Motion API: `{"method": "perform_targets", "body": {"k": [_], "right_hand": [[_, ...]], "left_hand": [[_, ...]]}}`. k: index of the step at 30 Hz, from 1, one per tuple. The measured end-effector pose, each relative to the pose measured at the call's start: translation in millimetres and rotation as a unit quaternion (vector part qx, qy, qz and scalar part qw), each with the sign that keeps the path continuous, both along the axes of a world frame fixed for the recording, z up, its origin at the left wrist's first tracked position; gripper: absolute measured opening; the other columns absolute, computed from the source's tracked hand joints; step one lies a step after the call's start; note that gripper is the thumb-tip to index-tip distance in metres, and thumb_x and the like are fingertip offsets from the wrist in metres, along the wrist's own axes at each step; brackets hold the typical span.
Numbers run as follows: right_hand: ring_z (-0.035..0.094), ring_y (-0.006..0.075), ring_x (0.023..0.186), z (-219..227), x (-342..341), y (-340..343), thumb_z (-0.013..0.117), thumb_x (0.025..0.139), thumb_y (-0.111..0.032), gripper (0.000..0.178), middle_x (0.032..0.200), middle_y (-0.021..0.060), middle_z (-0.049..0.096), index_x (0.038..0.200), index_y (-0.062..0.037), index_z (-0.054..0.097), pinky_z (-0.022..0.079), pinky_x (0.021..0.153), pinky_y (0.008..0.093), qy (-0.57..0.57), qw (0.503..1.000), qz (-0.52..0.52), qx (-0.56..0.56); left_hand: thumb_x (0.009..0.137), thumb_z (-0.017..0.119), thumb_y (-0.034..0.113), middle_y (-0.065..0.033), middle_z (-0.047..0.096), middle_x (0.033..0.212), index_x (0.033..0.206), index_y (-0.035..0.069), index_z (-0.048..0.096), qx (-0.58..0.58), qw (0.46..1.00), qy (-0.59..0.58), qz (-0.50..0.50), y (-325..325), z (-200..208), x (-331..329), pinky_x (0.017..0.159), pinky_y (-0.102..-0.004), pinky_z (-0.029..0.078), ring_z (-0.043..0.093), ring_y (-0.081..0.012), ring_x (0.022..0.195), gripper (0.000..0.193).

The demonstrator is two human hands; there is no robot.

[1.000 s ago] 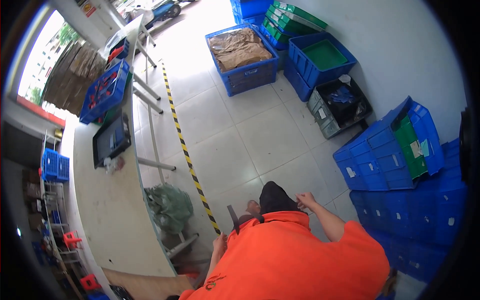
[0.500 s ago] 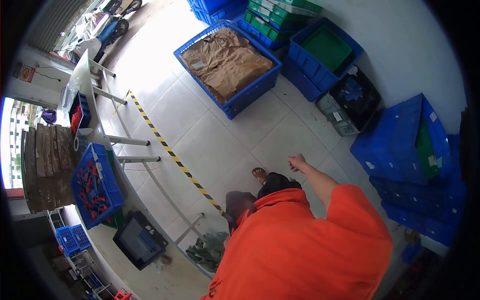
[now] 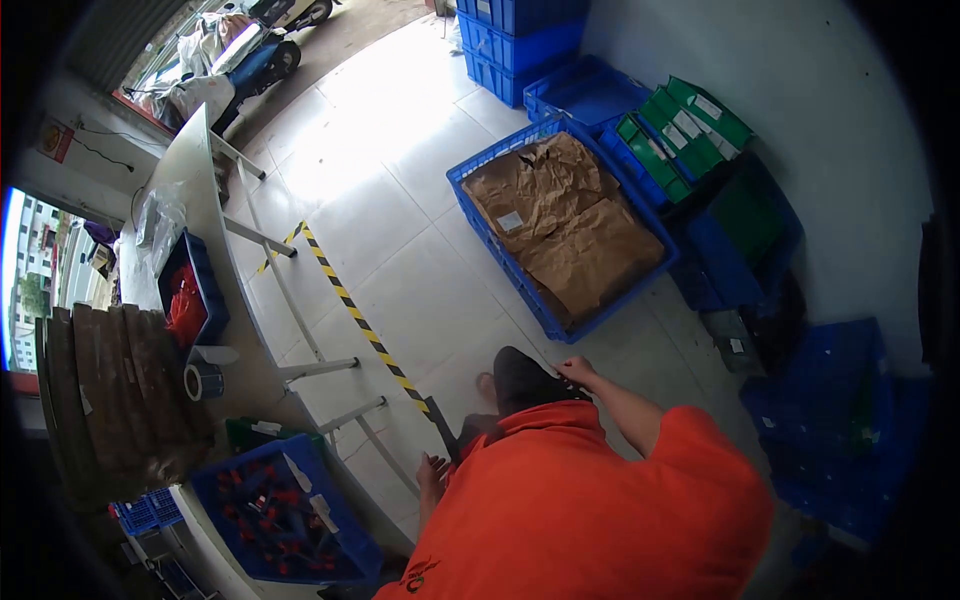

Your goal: Assembling electronic components using an electric screwdriver at a factory workbench.

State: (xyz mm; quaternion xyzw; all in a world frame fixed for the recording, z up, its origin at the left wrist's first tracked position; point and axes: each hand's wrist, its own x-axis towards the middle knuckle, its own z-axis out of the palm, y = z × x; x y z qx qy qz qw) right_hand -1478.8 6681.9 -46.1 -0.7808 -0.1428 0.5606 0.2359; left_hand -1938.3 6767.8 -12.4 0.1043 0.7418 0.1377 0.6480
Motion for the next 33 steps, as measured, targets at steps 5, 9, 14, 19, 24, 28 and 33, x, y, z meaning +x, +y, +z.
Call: {"method": "perform_targets", "body": {"k": [5, 9, 14, 19, 24, 28, 33], "right_hand": [[0.067, 0.0314, 0.067, -15.1, 0.0, -17.8, 0.063, 0.088, -0.027, 0.039, 0.086, 0.0197, 0.067, 0.102, 0.0092, 0.061, 0.057, 0.059, 0.0435, 0.064, 0.927, -0.286, -0.235], [0.068, 0.0340, 0.070, -63.5, 44.9, 49.6, 0.063, 0.088, -0.033, 0.041, 0.086, 0.0206, 0.065, 0.101, 0.0056, 0.057, 0.057, 0.061, 0.0479, 0.088, 0.928, -0.274, -0.236], [0.066, 0.0283, 0.067, -54.4, 127.9, 410.7, 0.063, 0.089, -0.043, 0.038, 0.084, 0.0115, 0.066, 0.096, -0.0057, 0.059, 0.053, 0.055, 0.0443, 0.042, 0.971, -0.224, -0.077], [0.065, 0.0176, 0.060, 58.4, 210.1, 771.7, 0.063, 0.090, -0.040, 0.036, 0.076, 0.0080, 0.065, 0.085, -0.0043, 0.061, 0.051, 0.050, 0.0318, 0.018, 0.972, -0.165, 0.168], [0.066, 0.0149, 0.064, 98.3, 256.8, 966.8, 0.062, 0.091, -0.040, 0.038, 0.080, 0.0072, 0.066, 0.090, -0.0020, 0.063, 0.051, 0.051, 0.0269, 0.008, 0.952, -0.183, 0.243], [0.067, 0.0190, 0.061, 38.2, 260.3, 984.1, 0.062, 0.091, -0.039, 0.039, 0.079, 0.0091, 0.067, 0.091, -0.0004, 0.063, 0.054, 0.049, 0.0313, 0.058, 0.963, -0.247, 0.085], [0.066, 0.0319, 0.073, -10.5, 246.4, 932.4, 0.051, 0.094, -0.041, 0.040, 0.092, 0.0158, 0.064, 0.100, -0.0016, 0.056, 0.055, 0.058, 0.0425, 0.096, 0.909, -0.348, -0.207]], "left_hand": [[0.100, 0.039, 0.049, -0.0167, 0.060, 0.120, 0.133, -0.003, 0.045, 0.097, 0.988, 0.000, -0.123, 269.3, 15.3, 43.9, 0.088, -0.0458, 0.049, 0.061, -0.0301, 0.104, 0.062], [0.099, 0.044, 0.050, -0.0190, 0.062, 0.117, 0.131, -0.005, 0.047, 0.111, 0.992, 0.005, -0.054, 405.9, 10.2, 70.3, 0.083, -0.0455, 0.052, 0.064, -0.0302, 0.101, 0.064], [0.097, 0.041, 0.056, -0.0175, 0.061, 0.119, 0.131, -0.003, 0.049, -0.003, 0.977, 0.005, -0.213, 518.3, 10.4, 97.0, 0.086, -0.0455, 0.050, 0.061, -0.0298, 0.104, 0.069], [0.095, 0.044, 0.058, -0.0156, 0.063, 0.114, 0.120, 0.000, 0.058, 0.072, 0.948, 0.082, -0.300, 652.2, 27.7, 142.9, 0.082, -0.0442, 0.051, 0.063, -0.0284, 0.097, 0.065], [0.095, 0.044, 0.057, -0.0159, 0.063, 0.114, 0.121, 0.000, 0.058, 0.041, 0.940, 0.103, -0.323, 861.8, 12.1, 186.6, 0.081, -0.0444, 0.051, 0.064, -0.0288, 0.097, 0.064], [0.095, 0.046, 0.054, -0.0146, 0.064, 0.104, 0.112, 0.002, 0.058, -0.038, 0.979, 0.080, -0.185, 1026.4, -11.0, 228.7, 0.078, -0.0468, 0.051, 0.065, -0.0291, 0.092, 0.057], [0.096, 0.046, 0.054, -0.0131, 0.065, 0.104, 0.119, -0.001, 0.055, 0.052, 0.968, 0.050, -0.239, 1294.0, 6.8, 332.6, 0.076, -0.0412, 0.053, 0.066, -0.0255, 0.088, 0.060]]}}
